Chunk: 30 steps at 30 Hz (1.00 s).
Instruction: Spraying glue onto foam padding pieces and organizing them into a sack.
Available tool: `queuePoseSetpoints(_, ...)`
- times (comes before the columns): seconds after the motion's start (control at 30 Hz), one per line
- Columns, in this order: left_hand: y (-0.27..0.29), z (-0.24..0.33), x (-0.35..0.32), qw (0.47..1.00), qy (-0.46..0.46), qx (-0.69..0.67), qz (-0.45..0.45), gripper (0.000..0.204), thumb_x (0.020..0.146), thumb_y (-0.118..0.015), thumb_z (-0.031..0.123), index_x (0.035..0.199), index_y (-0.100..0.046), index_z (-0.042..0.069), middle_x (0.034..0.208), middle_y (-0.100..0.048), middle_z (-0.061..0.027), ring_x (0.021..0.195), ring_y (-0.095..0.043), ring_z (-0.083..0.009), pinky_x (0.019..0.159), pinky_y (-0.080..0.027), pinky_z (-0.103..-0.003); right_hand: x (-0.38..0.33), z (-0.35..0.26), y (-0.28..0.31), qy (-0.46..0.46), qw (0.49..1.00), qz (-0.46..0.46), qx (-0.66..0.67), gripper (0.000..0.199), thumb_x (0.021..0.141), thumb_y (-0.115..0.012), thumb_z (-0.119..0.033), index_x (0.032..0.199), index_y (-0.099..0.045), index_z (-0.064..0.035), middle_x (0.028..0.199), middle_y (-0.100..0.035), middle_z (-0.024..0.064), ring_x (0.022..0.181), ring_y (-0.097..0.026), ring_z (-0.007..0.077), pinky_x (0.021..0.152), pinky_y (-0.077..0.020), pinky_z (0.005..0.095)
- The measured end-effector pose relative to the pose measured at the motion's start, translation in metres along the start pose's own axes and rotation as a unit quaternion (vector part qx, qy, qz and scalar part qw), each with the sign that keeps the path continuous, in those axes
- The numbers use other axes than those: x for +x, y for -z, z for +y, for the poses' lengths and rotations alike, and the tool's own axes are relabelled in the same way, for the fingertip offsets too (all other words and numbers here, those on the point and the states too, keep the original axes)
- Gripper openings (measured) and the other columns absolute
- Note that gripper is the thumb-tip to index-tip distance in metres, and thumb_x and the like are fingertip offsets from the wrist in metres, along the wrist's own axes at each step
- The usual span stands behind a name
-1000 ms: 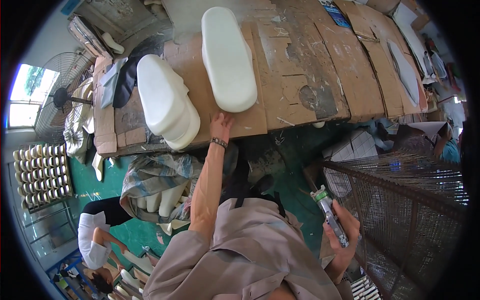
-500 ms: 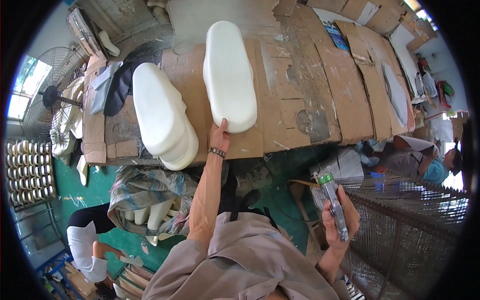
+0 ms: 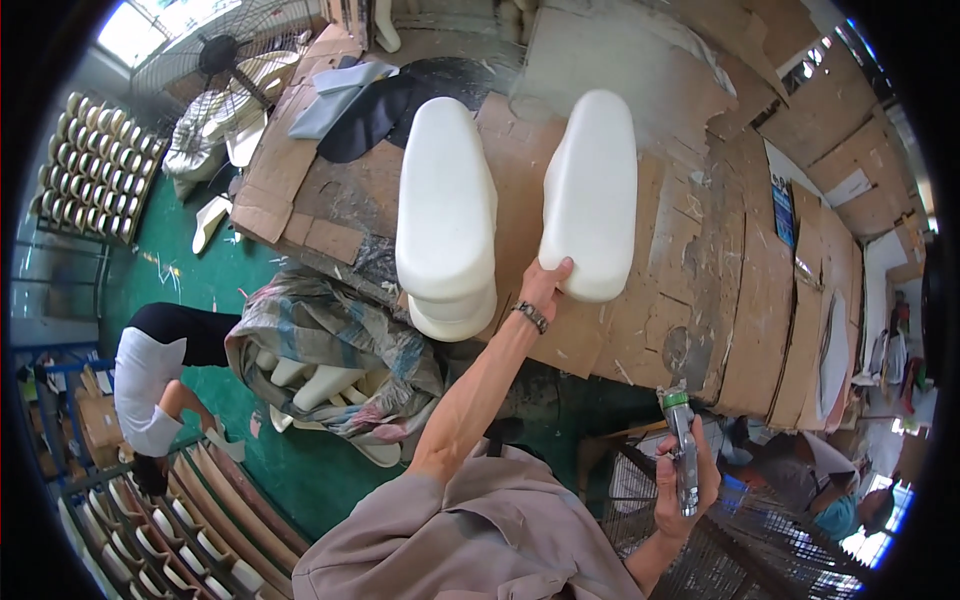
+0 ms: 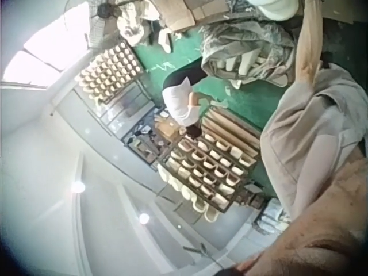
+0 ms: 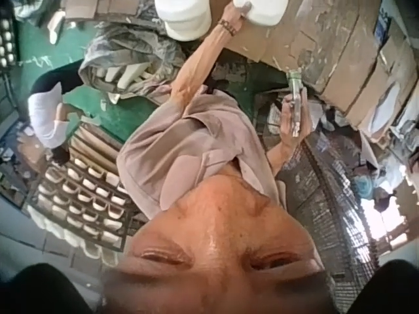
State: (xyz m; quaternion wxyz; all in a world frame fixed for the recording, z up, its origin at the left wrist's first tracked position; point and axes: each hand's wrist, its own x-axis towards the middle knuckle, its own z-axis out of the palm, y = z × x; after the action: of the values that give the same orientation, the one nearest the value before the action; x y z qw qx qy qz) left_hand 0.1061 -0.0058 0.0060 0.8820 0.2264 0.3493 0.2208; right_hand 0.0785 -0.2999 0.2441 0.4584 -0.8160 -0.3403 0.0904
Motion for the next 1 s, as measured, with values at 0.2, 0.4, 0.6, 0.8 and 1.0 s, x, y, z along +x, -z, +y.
queuePoseSetpoints(0.2,-0.031,0.012,-0.013,0.996,-0.067,-0.056,-0.027,0.05,0.096,-0.071,0.009,0.141,-0.05,0.003,0.133,-0.064,-0.0078,0.12,-0.06,-0.0196,0.103,-0.049,-0.037,0.017,-0.005,-0.006,0.033,0.999,-0.012,-0.029,0.053,0.095,-0.068,-0.012,0.141,-0.053,0.0102,0.09,-0.069,0.0101,0.081,-0.065,0.0172,0.076,-0.0536,0.03)
queuePoseSetpoints(0.4,-0.02,0.012,-0.02,0.995,-0.064,-0.054,-0.059,0.053,0.092,-0.075,0.009,0.14,-0.052,0.007,0.122,-0.068,-0.0038,0.104,-0.063,-0.0128,0.081,-0.051,-0.03,0.027,-0.009,-0.014,0.021,1.0,-0.007,0.001,0.052,0.094,-0.067,-0.012,0.139,-0.055,0.0096,0.089,-0.069,0.0101,0.08,-0.064,0.017,0.075,-0.0529,0.0303)
queuePoseSetpoints(0.6,-0.023,0.009,-0.006,0.999,-0.033,0.022,0.012,0.047,0.094,-0.07,0.005,0.138,-0.054,0.003,0.122,-0.068,-0.0059,0.102,-0.064,-0.0164,0.084,-0.051,-0.035,0.034,-0.008,-0.024,0.031,0.999,-0.027,0.02,0.051,0.09,-0.069,-0.007,0.138,-0.057,0.0068,0.093,-0.07,0.0155,0.081,-0.068,0.0223,0.076,-0.0548,0.0326)
queuePoseSetpoints(0.8,-0.061,0.052,-0.032,0.989,-0.126,-0.041,-0.07,0.05,0.093,-0.07,0.0,0.138,-0.05,-0.001,0.128,-0.065,-0.0083,0.115,-0.063,-0.0171,0.101,-0.05,-0.034,0.034,-0.006,-0.03,-0.019,0.999,-0.023,0.014,0.05,0.09,-0.071,-0.007,0.136,-0.058,0.0082,0.093,-0.07,0.0161,0.082,-0.07,0.023,0.077,-0.0553,0.0329)
queuePoseSetpoints(1.0,-0.026,0.13,-0.048,0.978,-0.188,-0.068,-0.052,0.046,0.096,-0.07,0.006,0.138,-0.051,0.0,0.127,-0.065,-0.008,0.114,-0.063,-0.0162,0.097,-0.053,-0.032,0.031,-0.008,-0.036,-0.042,0.999,-0.024,0.016,0.051,0.091,-0.068,-0.009,0.137,-0.057,0.0093,0.09,-0.068,0.0109,0.081,-0.065,0.0168,0.072,-0.0526,0.0296)
